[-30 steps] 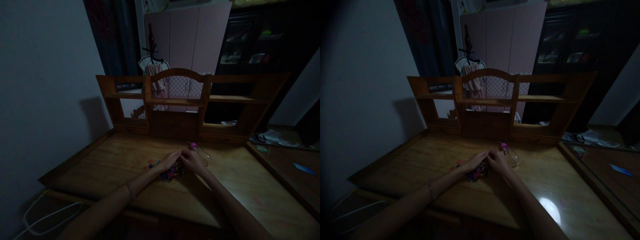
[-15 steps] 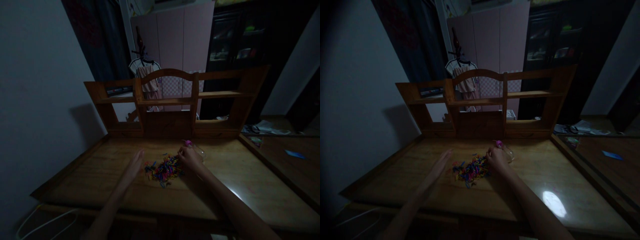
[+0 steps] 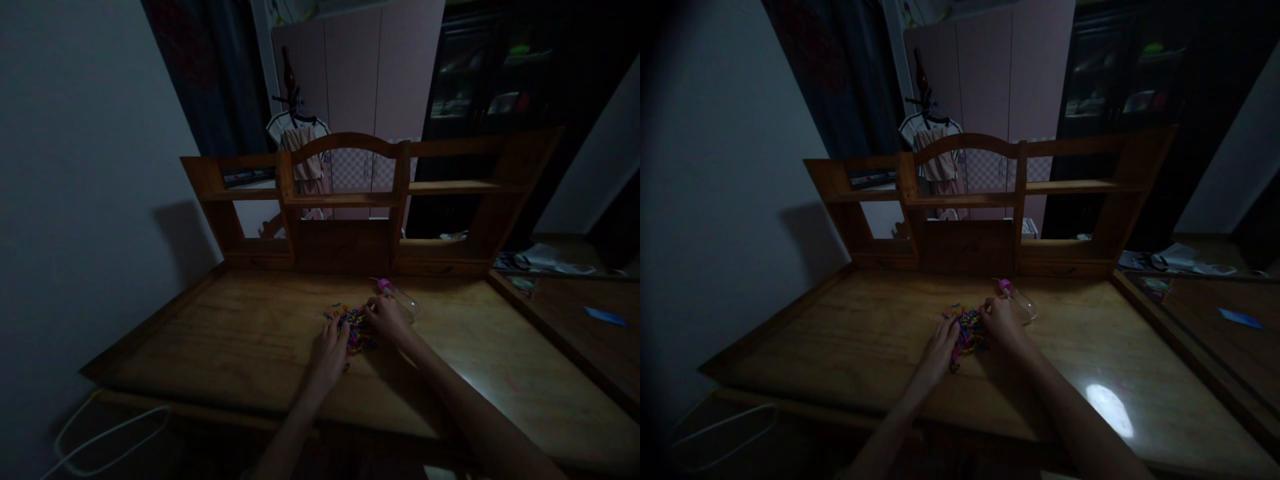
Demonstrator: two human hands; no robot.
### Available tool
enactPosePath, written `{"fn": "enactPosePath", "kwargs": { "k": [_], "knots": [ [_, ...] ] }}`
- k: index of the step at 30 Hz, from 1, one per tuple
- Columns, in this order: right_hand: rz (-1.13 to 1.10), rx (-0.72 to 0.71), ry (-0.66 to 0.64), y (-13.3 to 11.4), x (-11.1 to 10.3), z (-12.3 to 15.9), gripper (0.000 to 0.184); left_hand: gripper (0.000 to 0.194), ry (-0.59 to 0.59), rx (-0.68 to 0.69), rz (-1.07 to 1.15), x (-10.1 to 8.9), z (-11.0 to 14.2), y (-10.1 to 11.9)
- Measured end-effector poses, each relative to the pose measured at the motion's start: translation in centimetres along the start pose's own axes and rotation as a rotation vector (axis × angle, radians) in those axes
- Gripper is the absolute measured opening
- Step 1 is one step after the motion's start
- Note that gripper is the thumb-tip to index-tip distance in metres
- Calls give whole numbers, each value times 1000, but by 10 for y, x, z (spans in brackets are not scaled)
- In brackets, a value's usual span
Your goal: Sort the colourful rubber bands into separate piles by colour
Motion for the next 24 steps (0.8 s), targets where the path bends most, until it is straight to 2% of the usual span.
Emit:
{"fn": "enactPosePath", "kwargs": {
  "k": [2,6,9,12,15,17,19,21,24],
  "knots": [
    [4,-1,0,-2,-2,1,24,58,47,-32,-4,9,0,7],
    [29,-7,22,-4,-4,3,25,56,142,-77,-51,14,7,23],
    [20,-15,12,-3,-1,2,25,53,192,-45,-97,6,13,33],
    [15,-6,-1,0,3,0,24,53,227,-28,-158,-15,14,36],
    [24,10,2,1,2,0,25,59,292,-109,-183,-50,7,23],
    [22,18,-4,0,0,1,25,64,359,-148,-194,-77,-2,9],
    [15,26,-15,-1,-2,2,25,66,367,-151,-219,-98,-14,-8],
    [19,36,-17,-2,-3,2,24,68,323,-197,-216,-109,-25,-27],
    [21,32,-10,-2,-4,2,23,70,213,-242,-172,-101,-35,-43]
  ]
}}
Point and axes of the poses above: each hand's wrist, its own z-axis away from the middle knuckle, its own x-axis out of the palm, y = z × x, the point moved 5 cm from there along -z, towards the middle knuckle, and after that the axes turned 2 degrees about z, right-handed, at the moved point
